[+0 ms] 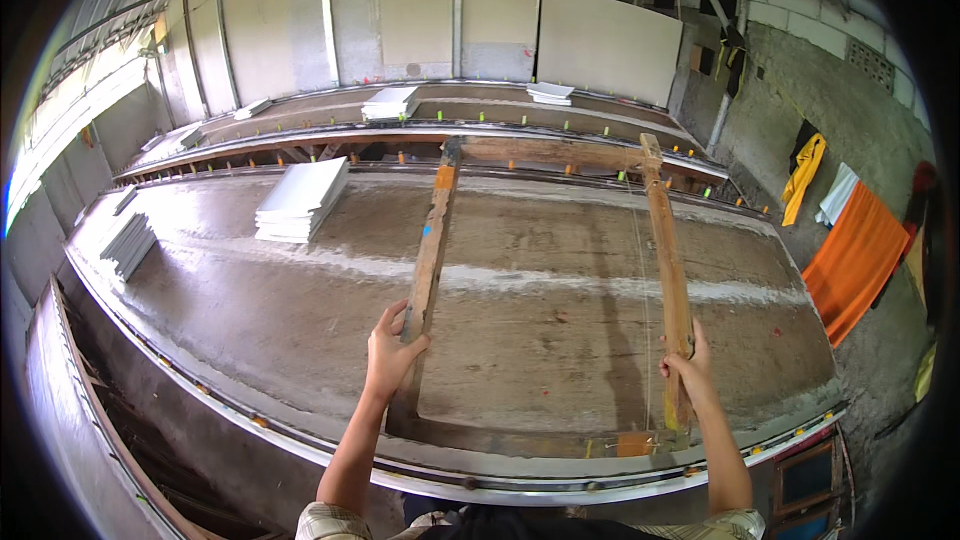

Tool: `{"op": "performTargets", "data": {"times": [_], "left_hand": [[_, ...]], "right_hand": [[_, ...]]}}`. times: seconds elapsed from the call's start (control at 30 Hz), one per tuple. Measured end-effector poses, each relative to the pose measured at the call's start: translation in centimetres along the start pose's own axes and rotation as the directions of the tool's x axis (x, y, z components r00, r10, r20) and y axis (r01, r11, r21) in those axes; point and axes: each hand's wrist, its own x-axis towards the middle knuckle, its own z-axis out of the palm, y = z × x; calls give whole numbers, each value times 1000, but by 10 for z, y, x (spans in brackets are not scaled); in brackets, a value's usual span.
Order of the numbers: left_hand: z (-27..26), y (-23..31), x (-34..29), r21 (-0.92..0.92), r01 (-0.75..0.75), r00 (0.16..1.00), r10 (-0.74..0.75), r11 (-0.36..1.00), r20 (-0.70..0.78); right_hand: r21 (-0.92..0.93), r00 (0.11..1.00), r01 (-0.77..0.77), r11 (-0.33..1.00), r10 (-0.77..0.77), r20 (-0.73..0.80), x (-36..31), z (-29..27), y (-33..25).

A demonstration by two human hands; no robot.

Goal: The person places white rectangular tiles one by one into a wooden frame on a curved conveyor belt. They smooth each tile with their hands and then move the frame along the belt to repeat the process with new tiles.

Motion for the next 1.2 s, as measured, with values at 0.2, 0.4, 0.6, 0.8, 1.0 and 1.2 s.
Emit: {"op": "performTargets", "data": {"times": [0.2,0.4,0.6,0.8,1.0,1.2], "left_hand": [[-121,-17,23,59,24,996,-29,998,86],[-257,-55,44,-3,-33,991,33,999,129],[-354,-79,75,-85,-30,997,36,996,70],[-419,-84,85,-110,-73,997,74,991,7],[-526,-96,100,-63,-77,997,76,995,-10],[-648,-164,125,-54,-136,989,132,989,-68]], "right_hand": [[22,999,35,999,-34,-15,-31,112,-5],[97,1000,14,995,-13,-10,-80,246,-7],[92,1000,-10,996,10,-1,-88,346,-20],[31,994,107,994,-108,8,-77,418,-19],[117,984,122,986,-136,116,-79,535,-10],[125,985,128,984,-141,103,-103,677,4]]}}
